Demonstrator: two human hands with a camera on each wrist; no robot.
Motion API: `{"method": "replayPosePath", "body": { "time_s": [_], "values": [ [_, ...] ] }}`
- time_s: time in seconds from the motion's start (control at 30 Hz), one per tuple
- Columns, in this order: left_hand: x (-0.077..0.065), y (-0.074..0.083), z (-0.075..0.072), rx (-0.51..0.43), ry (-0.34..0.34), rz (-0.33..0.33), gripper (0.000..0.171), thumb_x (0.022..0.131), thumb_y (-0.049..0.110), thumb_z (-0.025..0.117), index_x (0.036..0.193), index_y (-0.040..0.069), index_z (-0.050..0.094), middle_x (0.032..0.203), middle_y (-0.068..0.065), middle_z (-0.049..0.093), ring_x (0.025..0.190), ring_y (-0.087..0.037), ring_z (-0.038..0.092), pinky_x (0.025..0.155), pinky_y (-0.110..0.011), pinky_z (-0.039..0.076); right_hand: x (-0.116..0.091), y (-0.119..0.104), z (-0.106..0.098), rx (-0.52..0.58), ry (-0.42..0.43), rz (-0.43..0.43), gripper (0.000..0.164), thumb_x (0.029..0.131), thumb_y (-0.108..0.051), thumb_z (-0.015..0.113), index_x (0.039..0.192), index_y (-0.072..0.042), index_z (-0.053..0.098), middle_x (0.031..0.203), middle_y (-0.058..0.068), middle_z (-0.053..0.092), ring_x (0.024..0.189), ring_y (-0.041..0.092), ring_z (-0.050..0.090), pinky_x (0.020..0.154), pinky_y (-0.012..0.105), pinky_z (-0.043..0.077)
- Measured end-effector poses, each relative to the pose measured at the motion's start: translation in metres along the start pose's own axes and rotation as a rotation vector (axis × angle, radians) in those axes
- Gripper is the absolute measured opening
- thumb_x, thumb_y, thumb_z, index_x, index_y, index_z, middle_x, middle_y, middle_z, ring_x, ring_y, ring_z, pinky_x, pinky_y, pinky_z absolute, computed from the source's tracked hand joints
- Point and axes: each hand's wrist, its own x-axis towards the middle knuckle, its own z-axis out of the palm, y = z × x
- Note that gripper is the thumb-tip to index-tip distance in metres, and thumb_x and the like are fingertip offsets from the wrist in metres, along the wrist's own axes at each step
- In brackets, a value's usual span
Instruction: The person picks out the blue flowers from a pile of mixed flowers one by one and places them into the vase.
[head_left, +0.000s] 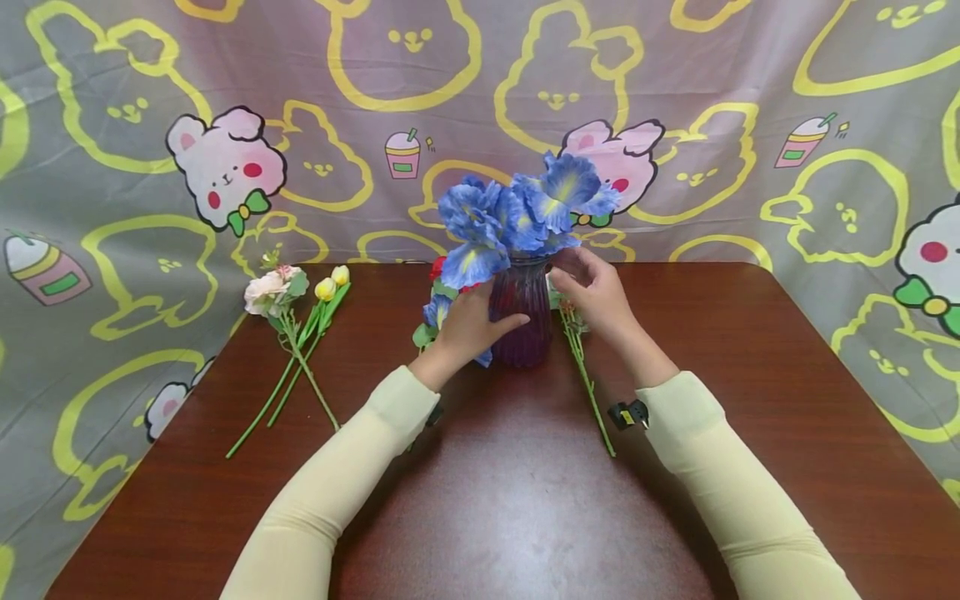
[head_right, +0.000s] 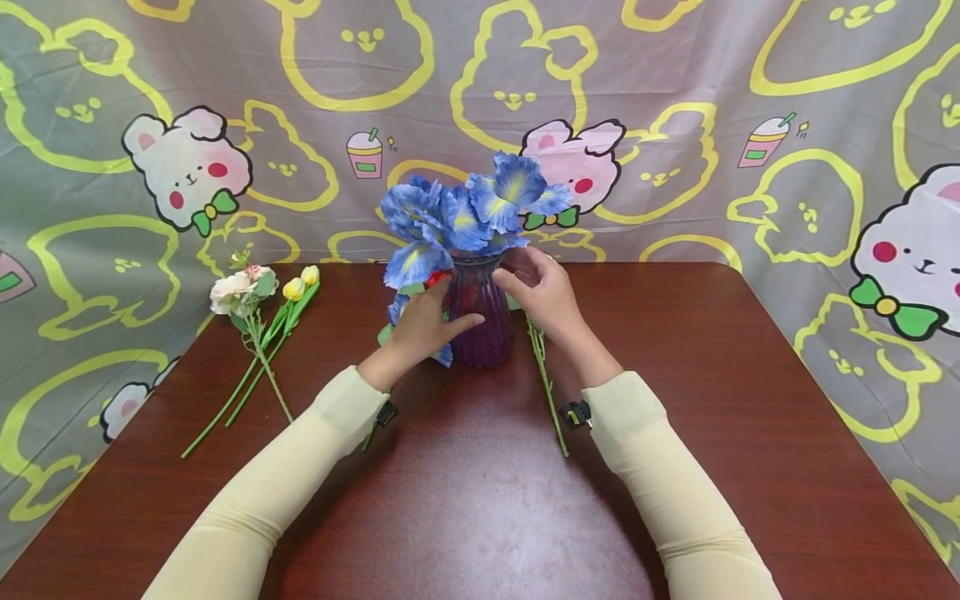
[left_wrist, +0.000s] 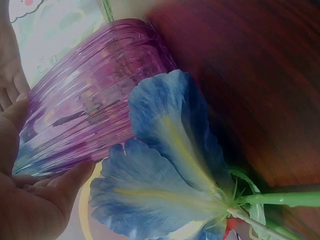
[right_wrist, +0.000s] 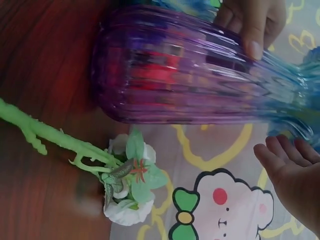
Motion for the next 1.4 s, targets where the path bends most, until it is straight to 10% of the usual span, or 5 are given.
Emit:
{"method": "replayPosePath", "body": {
  "time_s": [0.27, 1.4],
  "values": [
    [0.001, 0.000, 0.002, 0.009, 0.026, 0.037, 0.080, 0.084, 0.040, 0.076, 0.141, -0.005, 0.042, 0.120, -0.024, 0.062, 0.108, -0.037, 0.061, 0.092, -0.045, 0.049, 0.005, 0.004, 0.013, -0.030, -0.039, 0.022, 0.068, 0.084, -0.015, 0.077, 0.141, 0.003, 0.044, 0.136, 0.020, 0.052, 0.126, 0.030, 0.050, 0.107, 0.045, 0.036],
    [0.001, -0.004, 0.001, 0.015, -0.002, 0.036, 0.066, 0.086, 0.042, 0.074, 0.129, -0.003, 0.054, 0.112, -0.020, 0.066, 0.102, -0.035, 0.064, 0.087, -0.044, 0.051, 0.014, 0.019, 0.026, -0.022, -0.048, 0.014, 0.055, 0.084, -0.012, 0.077, 0.129, 0.005, 0.051, 0.125, 0.019, 0.060, 0.119, 0.028, 0.056, 0.101, 0.044, 0.042]
  ]
}}
